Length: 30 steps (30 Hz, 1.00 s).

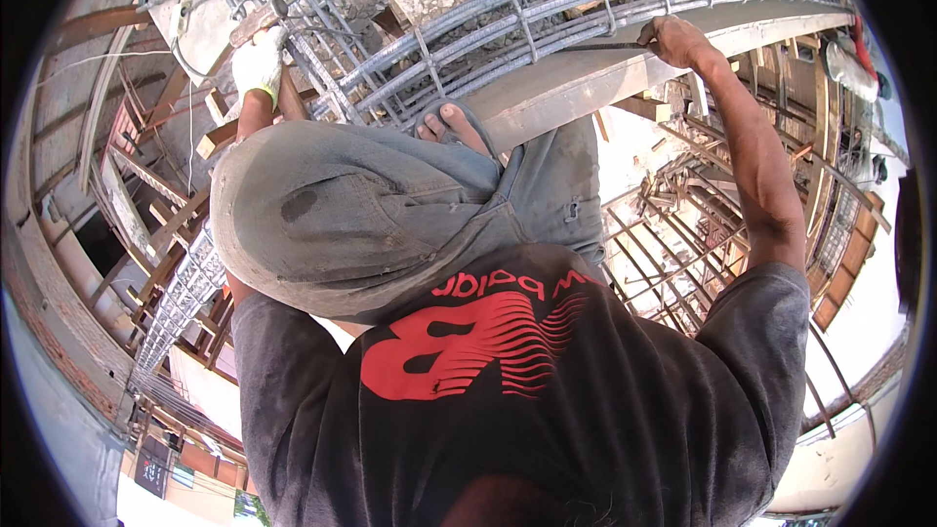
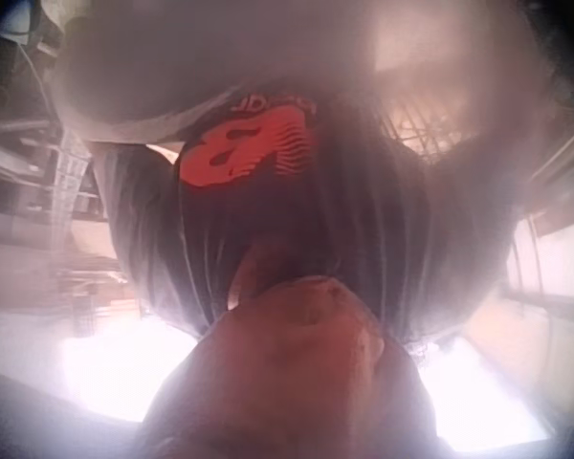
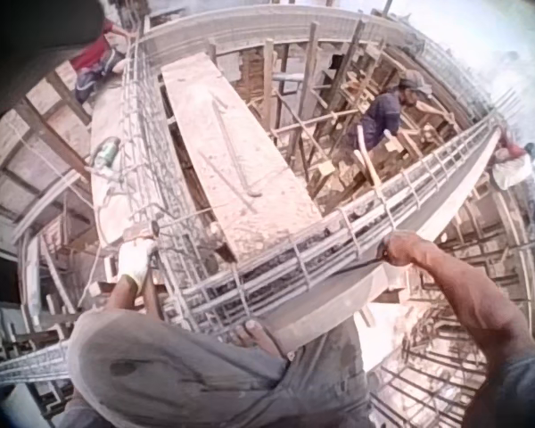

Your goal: The person uses a hammer and a metal pry bar to adjust and secure steel rebar into wooden formwork on a construction site.

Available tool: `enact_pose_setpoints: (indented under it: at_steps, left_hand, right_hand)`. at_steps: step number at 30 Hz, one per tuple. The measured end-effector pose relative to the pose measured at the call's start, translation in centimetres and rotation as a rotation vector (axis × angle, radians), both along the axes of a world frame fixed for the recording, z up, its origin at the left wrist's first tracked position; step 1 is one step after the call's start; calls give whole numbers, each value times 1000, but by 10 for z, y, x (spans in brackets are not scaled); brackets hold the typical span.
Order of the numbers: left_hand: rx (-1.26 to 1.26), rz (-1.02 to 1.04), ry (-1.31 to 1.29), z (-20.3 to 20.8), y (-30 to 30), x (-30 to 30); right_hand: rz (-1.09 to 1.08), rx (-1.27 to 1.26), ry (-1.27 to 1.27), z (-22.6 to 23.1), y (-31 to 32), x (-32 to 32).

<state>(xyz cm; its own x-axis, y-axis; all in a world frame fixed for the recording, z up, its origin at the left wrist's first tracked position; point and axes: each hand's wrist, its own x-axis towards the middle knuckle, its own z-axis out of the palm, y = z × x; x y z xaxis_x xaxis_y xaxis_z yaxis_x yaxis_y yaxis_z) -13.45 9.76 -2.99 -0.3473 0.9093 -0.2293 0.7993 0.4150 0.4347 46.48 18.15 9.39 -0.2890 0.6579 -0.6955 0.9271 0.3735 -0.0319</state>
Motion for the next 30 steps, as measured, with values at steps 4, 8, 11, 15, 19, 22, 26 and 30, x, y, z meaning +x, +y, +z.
enact_pose_setpoints:
  at_steps: [4, 8, 11, 15, 19, 22, 26, 30]
  left_hand:
    - [-19, 2, 83, 0, 1, 16]
    - [18, 2, 7, -8, -6, -17]
    - [21, -38, 82, -25, 1, -14]
    - [23, -81, 145, -26, 1, -18]
    - [2, -68, 92, -22, 5, -7]
    - [17, -46, 68, -25, 3, -11]
    - [46, -18, 60, -24, -1, -17]
    - [48, -79, 107, -20, -2, -5]
  right_hand:
    - [228, 168, -93, 40, -47, 8]
    - [302, 217, 38, 82, -43, -17]
    - [297, 235, -57, 29, -53, -20]
    - [52, 198, -99, 0, -32, 3]
    - [-38, 155, -175, 19, -22, 22]
    - [-35, 179, -133, 37, -28, 25]
    - [86, 175, -142, 52, -38, 2]
    - [50, 155, -182, 11, -58, -14]
